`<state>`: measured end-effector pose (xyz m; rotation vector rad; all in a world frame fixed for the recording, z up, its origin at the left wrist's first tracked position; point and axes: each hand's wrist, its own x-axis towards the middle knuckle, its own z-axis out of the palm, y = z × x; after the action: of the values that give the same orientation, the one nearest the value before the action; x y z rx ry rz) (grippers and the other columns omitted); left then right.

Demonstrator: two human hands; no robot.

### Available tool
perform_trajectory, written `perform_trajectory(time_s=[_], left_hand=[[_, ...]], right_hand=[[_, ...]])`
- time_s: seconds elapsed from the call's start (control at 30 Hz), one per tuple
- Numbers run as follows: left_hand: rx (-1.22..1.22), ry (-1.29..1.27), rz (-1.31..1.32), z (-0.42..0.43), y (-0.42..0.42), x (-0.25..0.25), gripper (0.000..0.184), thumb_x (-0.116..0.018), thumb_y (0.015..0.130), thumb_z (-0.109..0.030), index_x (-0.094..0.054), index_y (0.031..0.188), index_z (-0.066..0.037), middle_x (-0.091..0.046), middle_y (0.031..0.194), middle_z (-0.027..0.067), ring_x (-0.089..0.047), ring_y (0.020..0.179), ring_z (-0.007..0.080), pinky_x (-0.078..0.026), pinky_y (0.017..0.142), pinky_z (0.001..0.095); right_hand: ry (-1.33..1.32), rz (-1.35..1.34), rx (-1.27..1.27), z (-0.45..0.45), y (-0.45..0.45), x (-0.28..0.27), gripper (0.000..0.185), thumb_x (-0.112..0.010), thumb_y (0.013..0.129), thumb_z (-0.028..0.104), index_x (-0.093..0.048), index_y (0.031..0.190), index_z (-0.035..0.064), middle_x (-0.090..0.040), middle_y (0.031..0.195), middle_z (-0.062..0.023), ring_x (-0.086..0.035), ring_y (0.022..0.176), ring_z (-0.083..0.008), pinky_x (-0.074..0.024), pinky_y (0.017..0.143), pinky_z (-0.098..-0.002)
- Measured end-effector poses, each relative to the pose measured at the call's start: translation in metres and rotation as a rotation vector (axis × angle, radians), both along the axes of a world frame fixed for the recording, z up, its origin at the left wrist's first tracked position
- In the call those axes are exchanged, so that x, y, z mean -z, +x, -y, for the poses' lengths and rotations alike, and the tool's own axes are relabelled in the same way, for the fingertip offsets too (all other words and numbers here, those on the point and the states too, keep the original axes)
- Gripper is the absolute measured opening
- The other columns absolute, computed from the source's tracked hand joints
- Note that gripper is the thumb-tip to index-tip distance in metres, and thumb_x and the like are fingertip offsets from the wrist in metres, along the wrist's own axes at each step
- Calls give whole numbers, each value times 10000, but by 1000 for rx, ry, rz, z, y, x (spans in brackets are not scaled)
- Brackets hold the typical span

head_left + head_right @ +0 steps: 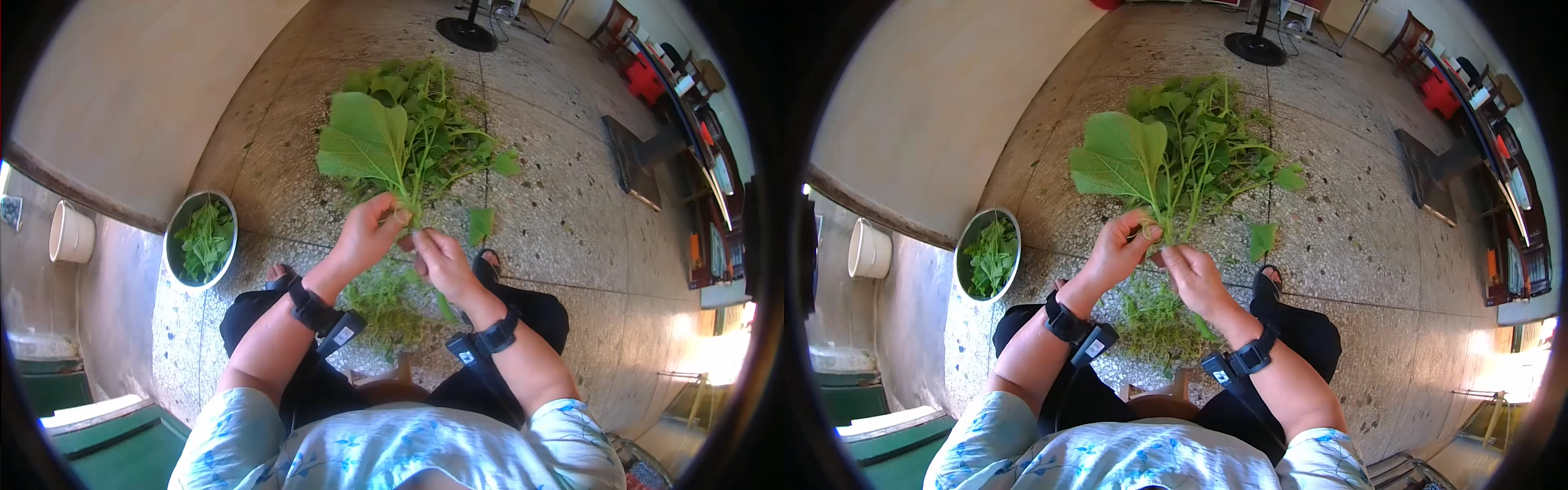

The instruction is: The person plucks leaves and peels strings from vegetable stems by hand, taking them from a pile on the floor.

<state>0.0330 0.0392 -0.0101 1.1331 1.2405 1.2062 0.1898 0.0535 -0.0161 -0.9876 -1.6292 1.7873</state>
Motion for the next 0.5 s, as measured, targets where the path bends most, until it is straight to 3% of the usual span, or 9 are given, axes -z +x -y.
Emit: perform_trajectory(time_s=[0.07, 0.17, 0.27, 0.33, 0.37, 0.4, 0.43, 0.47, 0.5], left_hand=[[-48, 140, -307, 0, -6, 8, 106, -543, 829, -122, -521, 796, -24, -473, 612, -36, -417, 515, 34, -342, 456, 195], [-118, 266, -509, 6, -20, 17, 106, -516, 845, -122, -516, 800, -26, -459, 601, -34, -421, 512, 33, -340, 451, 189], [-202, 170, -295, 14, -31, 19, 111, -516, 848, -133, -514, 796, -35, -453, 588, -29, -428, 502, 45, -340, 448, 195], [-240, 113, -200, 19, -38, 0, 111, -509, 856, -138, -511, 802, -42, -449, 584, -33, -410, 480, 48, -318, 434, 193], [-238, 96, 30, 21, -43, -3, 105, -502, 861, -138, -514, 812, -45, -451, 585, -36, -395, 472, 46, -304, 428, 191], [-236, 76, 259, 23, -48, -4, 102, -495, 866, -138, -517, 823, -49, -453, 586, -40, -380, 464, 43, -289, 422, 189], [-264, 86, 318, 24, -52, -3, 102, -481, 875, -140, -517, 835, -54, -442, 580, -47, -347, 452, 31, -264, 409, 191], [-266, 83, 315, 25, -56, -2, 102, -481, 875, -140, -517, 835, -54, -442, 580, -47, -347, 452, 31, -264, 409, 191], [-375, 142, 60, 24, -60, -1, 110, -496, 865, -141, -509, 798, -54, -432, 567, -45, -356, 456, 33, -277, 408, 192]], right_hand=[[-99, 0, 23, -4, 4, 0, 309, -422, 898, 298, -549, 890, 16, -385, 529, 35, -348, 461, -45, -268, 406, -198], [-247, -101, 127, -11, 7, -1, 331, -424, 898, 304, -560, 821, 12, -402, 545, 29, -335, 431, -37, -248, 383, -189], [-231, -95, 159, -24, 12, 12, 340, -440, 889, 301, -560, 775, 4, -470, 604, -1, -410, 461, -74, -323, 408, -231], [469, 78, 129, -26, 6, 20, 307, -453, 877, 261, -531, 748, -7, -494, 614, -75, -487, 533, -191, -387, 497, -314], [467, 76, 133, -25, 4, 19, 307, -453, 877, 261, -531, 748, -7, -494, 614, -75, -487, 533, -191, -387, 497, -314], [610, 125, 20, -22, 2, 12, 284, -458, 868, 236, -523, 744, -11, -494, 629, -116, -496, 579, -247, -391, 540, -345], [750, 174, -96, -19, 0, 6, 262, -463, 859, 212, -514, 740, -15, -495, 643, -157, -505, 626, -302, -396, 582, -375], [747, 171, -97, -17, -1, 1, 262, -463, 859, 212, -514, 740, -15, -495, 643, -157, -505, 626, -302, -396, 582, -375], [713, 187, -111, -15, -2, -4, 245, -465, 854, 197, -510, 737, -13, -486, 640, -170, -496, 616, -317, -391, 568, -371]])
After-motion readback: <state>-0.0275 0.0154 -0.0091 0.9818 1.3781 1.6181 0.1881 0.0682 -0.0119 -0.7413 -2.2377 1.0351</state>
